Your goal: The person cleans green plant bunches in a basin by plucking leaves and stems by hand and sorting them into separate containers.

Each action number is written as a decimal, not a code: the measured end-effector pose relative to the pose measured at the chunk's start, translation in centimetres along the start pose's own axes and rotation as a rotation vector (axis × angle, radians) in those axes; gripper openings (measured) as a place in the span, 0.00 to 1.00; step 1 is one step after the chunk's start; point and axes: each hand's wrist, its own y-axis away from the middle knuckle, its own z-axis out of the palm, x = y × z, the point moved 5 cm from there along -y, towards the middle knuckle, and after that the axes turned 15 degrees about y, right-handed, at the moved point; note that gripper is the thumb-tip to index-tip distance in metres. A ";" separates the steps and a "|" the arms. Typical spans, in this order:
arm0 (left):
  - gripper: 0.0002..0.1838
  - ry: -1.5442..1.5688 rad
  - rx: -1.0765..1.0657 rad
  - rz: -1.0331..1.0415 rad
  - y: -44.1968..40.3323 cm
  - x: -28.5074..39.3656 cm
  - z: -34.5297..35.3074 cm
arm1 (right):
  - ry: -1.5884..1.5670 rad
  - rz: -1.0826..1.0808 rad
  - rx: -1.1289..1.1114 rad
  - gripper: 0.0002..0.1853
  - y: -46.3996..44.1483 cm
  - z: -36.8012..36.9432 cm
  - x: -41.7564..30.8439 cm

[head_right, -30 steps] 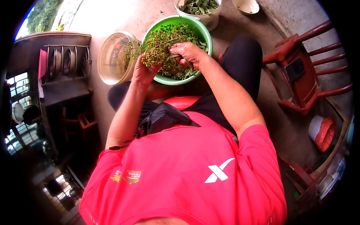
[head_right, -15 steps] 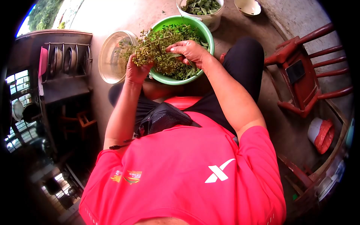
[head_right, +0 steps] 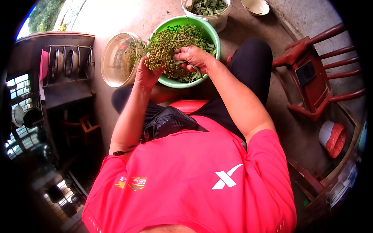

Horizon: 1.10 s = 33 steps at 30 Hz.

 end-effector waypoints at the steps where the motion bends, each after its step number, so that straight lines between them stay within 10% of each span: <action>1: 0.11 -0.002 -0.001 0.005 0.0 0.0 0.1 | 0.000 -0.001 0.000 0.11 0.2 0.2 -0.2; 18: 0.13 -0.197 -0.060 0.010 0.5 0.5 1.7 | 0.998 -0.540 0.575 0.14 2.0 1.1 -3.7; 33: 0.11 -0.253 -0.029 0.127 -0.2 0.2 0.1 | 1.215 -0.244 0.639 0.09 1.6 0.6 -3.2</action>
